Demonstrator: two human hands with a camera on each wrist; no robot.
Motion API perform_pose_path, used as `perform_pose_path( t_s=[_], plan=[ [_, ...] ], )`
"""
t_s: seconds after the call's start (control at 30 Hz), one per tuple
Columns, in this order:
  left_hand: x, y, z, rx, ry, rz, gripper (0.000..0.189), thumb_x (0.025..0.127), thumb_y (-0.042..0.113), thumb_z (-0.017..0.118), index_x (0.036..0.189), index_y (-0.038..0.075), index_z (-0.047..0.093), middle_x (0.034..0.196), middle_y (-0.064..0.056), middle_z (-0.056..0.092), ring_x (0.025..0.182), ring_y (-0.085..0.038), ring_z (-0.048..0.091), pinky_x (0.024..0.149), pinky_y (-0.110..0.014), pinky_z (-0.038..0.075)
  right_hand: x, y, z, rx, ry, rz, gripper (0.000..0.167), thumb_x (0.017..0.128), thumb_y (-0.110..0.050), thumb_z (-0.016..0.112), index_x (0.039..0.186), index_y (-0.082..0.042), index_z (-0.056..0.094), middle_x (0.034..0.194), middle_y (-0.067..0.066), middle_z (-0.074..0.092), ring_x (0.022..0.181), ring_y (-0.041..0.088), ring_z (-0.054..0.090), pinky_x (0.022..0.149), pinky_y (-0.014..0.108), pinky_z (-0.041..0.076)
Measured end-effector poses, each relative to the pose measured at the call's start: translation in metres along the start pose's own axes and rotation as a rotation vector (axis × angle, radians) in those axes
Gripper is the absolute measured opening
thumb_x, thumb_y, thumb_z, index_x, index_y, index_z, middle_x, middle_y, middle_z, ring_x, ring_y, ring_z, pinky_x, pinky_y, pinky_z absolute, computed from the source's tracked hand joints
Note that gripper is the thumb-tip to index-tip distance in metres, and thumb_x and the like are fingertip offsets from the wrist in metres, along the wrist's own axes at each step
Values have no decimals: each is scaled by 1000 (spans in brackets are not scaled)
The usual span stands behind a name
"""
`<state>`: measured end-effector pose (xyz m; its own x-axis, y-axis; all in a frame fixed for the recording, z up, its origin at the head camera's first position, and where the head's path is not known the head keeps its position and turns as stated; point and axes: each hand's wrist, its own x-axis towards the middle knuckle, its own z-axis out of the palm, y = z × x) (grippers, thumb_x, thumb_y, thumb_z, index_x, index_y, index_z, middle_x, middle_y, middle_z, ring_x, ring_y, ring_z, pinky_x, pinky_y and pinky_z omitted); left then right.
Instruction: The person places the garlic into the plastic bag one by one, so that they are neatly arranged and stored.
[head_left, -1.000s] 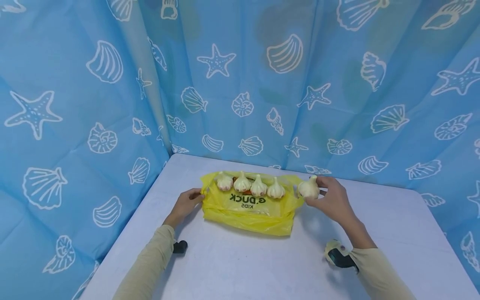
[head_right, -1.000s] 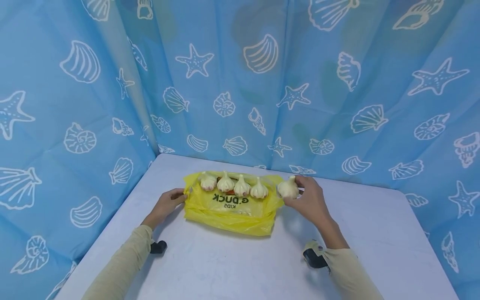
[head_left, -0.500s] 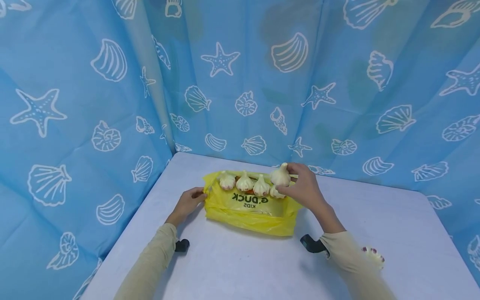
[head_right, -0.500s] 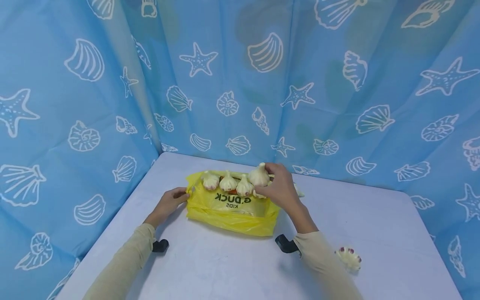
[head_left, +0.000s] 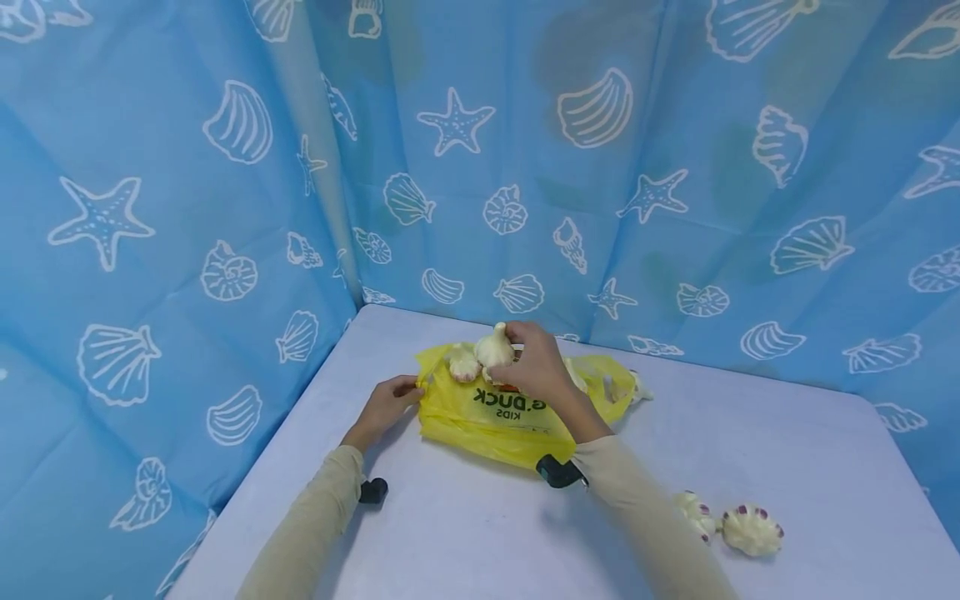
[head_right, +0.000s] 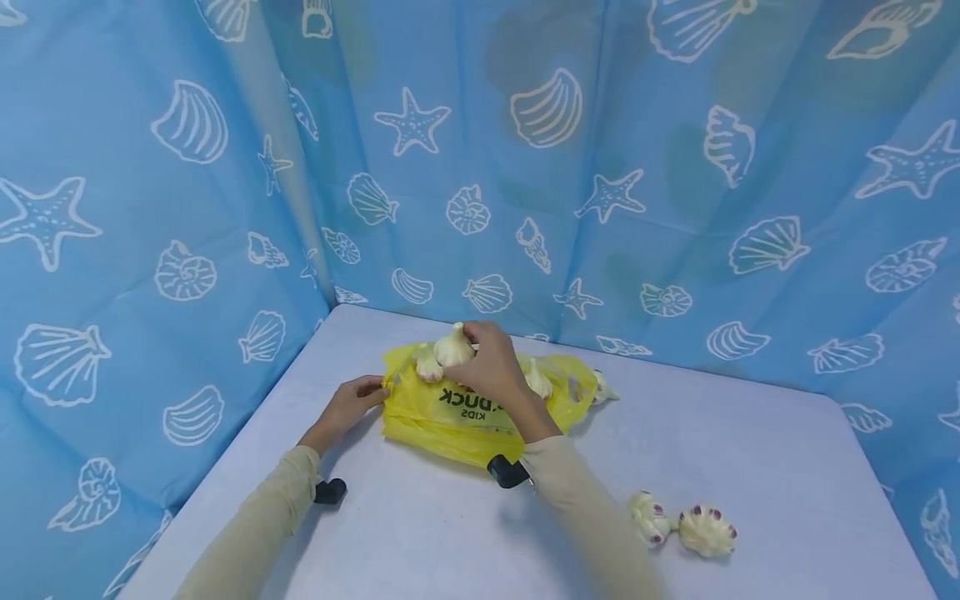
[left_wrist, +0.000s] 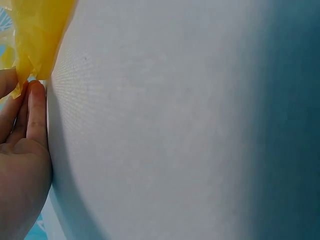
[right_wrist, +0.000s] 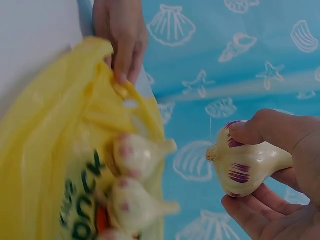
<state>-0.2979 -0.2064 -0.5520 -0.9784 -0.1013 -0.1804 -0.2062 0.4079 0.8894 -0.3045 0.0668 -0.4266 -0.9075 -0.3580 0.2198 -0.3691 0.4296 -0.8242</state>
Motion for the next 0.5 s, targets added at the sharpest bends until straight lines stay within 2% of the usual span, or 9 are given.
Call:
perform_pose_path(
  t_s=[0.23, 0.5],
  plan=[
    [1, -3, 2, 7, -5, -1, 37, 95, 27, 64, 127, 10, 63, 122, -7, 61, 113, -25, 54, 102, -43, 44, 6, 8, 39, -7, -52, 0, 60, 75, -13, 81, 130, -5, 58, 122, 9, 57, 109, 25, 59, 86, 37, 55],
    [2, -3, 0, 9, 6, -10, 34, 95, 27, 64, 125, 13, 64, 121, -5, 62, 112, -24, 55, 102, -43, 45, 6, 26, 69, -84, -83, 2, 50, 73, -13, 83, 119, -6, 63, 115, 7, 63, 103, 24, 60, 85, 38, 53]
  ],
)
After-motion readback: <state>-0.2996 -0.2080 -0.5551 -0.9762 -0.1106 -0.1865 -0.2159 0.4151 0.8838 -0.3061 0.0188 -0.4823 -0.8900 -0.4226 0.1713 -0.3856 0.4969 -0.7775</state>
